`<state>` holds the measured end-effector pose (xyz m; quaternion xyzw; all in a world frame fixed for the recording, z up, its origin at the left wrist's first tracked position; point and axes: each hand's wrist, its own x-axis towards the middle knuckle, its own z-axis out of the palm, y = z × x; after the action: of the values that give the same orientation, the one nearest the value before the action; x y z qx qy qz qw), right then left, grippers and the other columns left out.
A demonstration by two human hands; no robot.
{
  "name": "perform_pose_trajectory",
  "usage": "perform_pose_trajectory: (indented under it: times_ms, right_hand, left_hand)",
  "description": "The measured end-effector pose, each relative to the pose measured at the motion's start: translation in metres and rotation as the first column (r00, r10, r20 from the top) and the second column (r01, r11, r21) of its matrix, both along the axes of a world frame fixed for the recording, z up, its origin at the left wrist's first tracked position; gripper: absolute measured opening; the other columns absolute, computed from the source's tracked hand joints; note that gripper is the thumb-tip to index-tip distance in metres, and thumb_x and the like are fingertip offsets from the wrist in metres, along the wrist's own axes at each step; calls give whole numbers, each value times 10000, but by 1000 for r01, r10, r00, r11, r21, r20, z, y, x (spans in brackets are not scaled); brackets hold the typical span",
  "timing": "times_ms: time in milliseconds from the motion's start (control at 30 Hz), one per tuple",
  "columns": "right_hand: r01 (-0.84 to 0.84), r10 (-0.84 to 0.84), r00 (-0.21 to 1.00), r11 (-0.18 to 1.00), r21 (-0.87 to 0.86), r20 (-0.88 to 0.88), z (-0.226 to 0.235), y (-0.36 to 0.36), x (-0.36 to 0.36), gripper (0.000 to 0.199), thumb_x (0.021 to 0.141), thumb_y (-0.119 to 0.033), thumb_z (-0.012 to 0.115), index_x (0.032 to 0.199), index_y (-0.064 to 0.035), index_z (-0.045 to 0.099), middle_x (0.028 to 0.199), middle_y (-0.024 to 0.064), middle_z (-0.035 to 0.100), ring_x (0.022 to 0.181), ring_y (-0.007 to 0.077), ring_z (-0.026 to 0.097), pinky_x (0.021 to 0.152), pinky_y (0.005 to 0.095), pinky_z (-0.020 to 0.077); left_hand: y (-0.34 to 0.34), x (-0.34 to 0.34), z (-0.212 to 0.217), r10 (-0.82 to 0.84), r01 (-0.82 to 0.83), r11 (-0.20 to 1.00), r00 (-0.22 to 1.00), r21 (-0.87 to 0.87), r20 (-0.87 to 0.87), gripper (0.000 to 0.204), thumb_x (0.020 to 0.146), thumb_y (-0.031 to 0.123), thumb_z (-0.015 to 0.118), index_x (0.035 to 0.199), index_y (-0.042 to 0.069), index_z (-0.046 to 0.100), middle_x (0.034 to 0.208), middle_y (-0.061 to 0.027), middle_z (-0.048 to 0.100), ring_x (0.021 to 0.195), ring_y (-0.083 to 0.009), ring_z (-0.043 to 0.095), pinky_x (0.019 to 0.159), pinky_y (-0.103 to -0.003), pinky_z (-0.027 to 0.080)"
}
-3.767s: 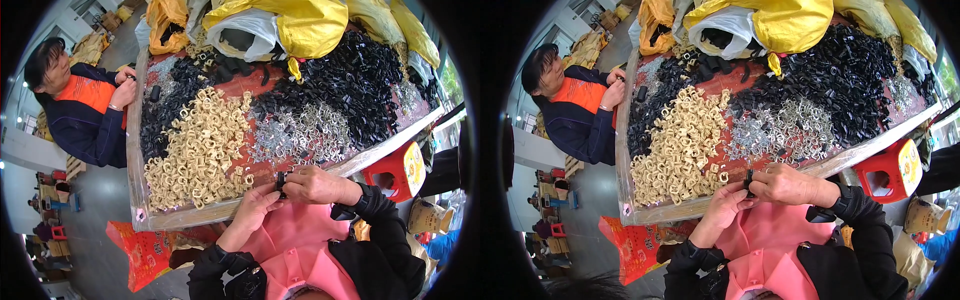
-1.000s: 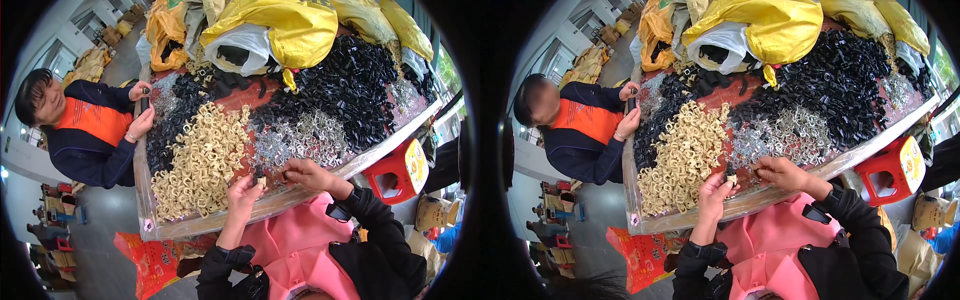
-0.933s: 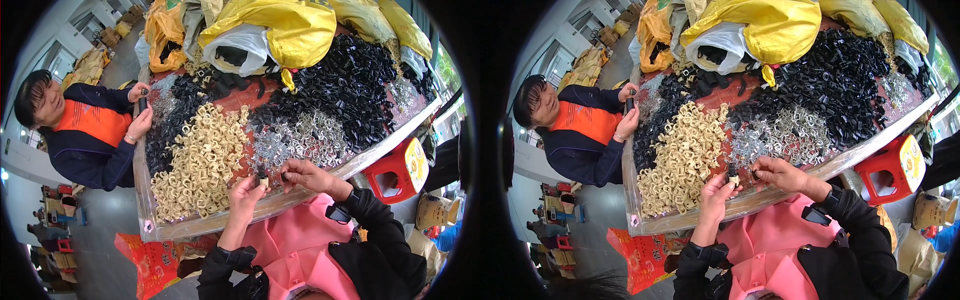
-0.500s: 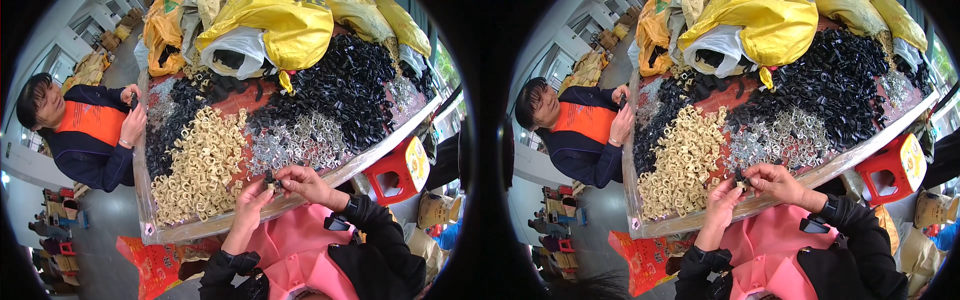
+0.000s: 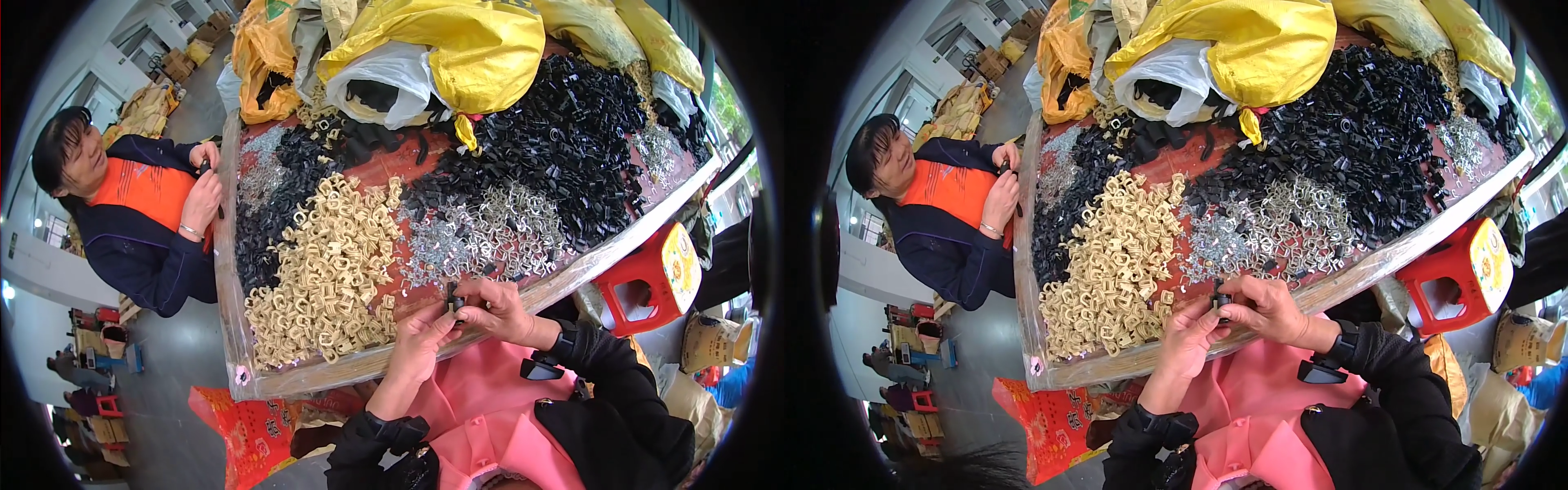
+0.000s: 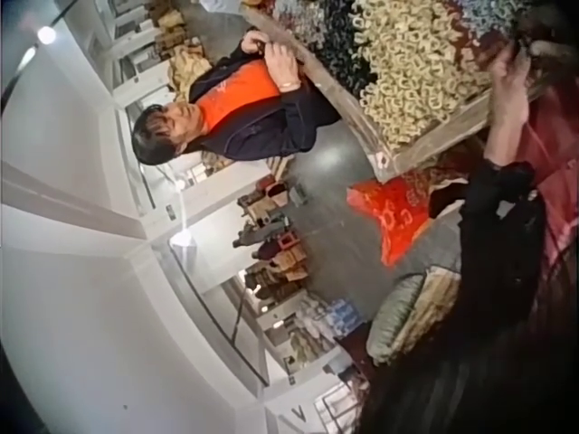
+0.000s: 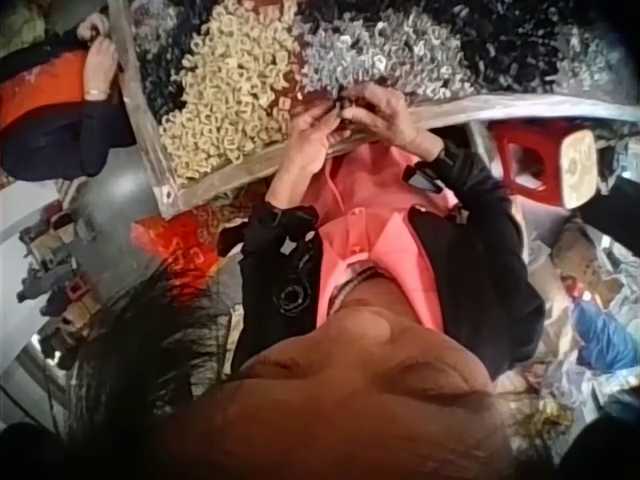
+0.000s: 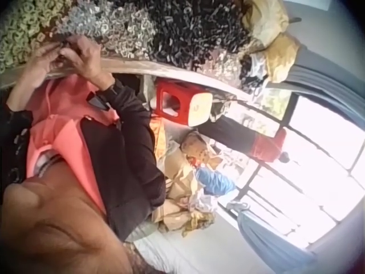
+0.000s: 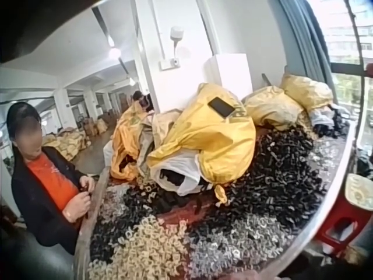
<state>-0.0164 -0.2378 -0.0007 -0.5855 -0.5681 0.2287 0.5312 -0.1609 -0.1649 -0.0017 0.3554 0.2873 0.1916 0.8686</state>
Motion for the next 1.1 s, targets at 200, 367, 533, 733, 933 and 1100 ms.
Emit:
perform_pose_trajectory:
  times_ms: [200, 367, 533, 733, 933, 1100]
  right_hand:
    - [-52, 10, 985, 971, 235, 174, -6, 5, 7, 286, 638, -239, 676, 801, -45, 545, 594, 61, 504, 517, 213, 512, 474, 289, 398]
    - [-103, 34, 966, 960, 260, 256, -6, 5, 10, 327, 612, -255, 686, 818, -46, 542, 577, 59, 490, 504, 210, 499, 464, 299, 388]
    - [-138, 80, 961, 969, 204, 266, -8, 5, 11, 341, 630, -226, 681, 871, -39, 529, 583, 55, 496, 508, 203, 504, 466, 295, 389]
    - [-159, 94, 957, 961, 225, 275, -5, 13, 15, 296, 672, -140, 651, 914, -34, 519, 601, 56, 514, 516, 206, 515, 475, 299, 400]
    - [-230, 162, 916, 962, 149, 367, 5, 25, 36, 234, 695, -82, 606, 908, -26, 525, 651, 85, 542, 543, 226, 539, 499, 314, 424]
    - [-279, 263, 818, 959, -48, 512, 22, 62, 69, 196, 706, -85, 590, 884, -27, 533, 665, 103, 542, 566, 257, 542, 509, 330, 431]
  left_hand:
    - [-3, -3, -2, -97, 102, 990, 994, -98, 50, 249, 814, 137, 505, 1006, -21, 508, 875, -84, 574, 743, -145, 576, 647, -235, 482]
    - [0, -3, -6, -109, 113, 988, 993, -109, 48, 258, 818, 143, 498, 1011, -28, 504, 860, -82, 575, 738, -145, 574, 638, -236, 481]
    - [5, -3, -7, -143, 142, 989, 989, 37, 42, 251, 819, 141, 502, 1022, -7, 506, 840, -46, 569, 730, -98, 548, 644, -208, 450]
    - [17, 0, -6, -68, 68, 969, 998, 239, -11, 274, 818, 115, 497, 1050, -28, 470, 889, -53, 549, 726, -94, 539, 649, -210, 451]
    - [36, -10, -13, 15, -6, 970, 999, 244, -34, 287, 806, 81, 494, 1064, -34, 446, 886, -83, 559, 720, -114, 540, 629, -225, 451]
    - [56, -19, -12, 114, -91, 953, 991, 288, -63, 291, 820, 96, 473, 1078, -32, 433, 870, -82, 557, 678, -99, 511, 613, -217, 431]
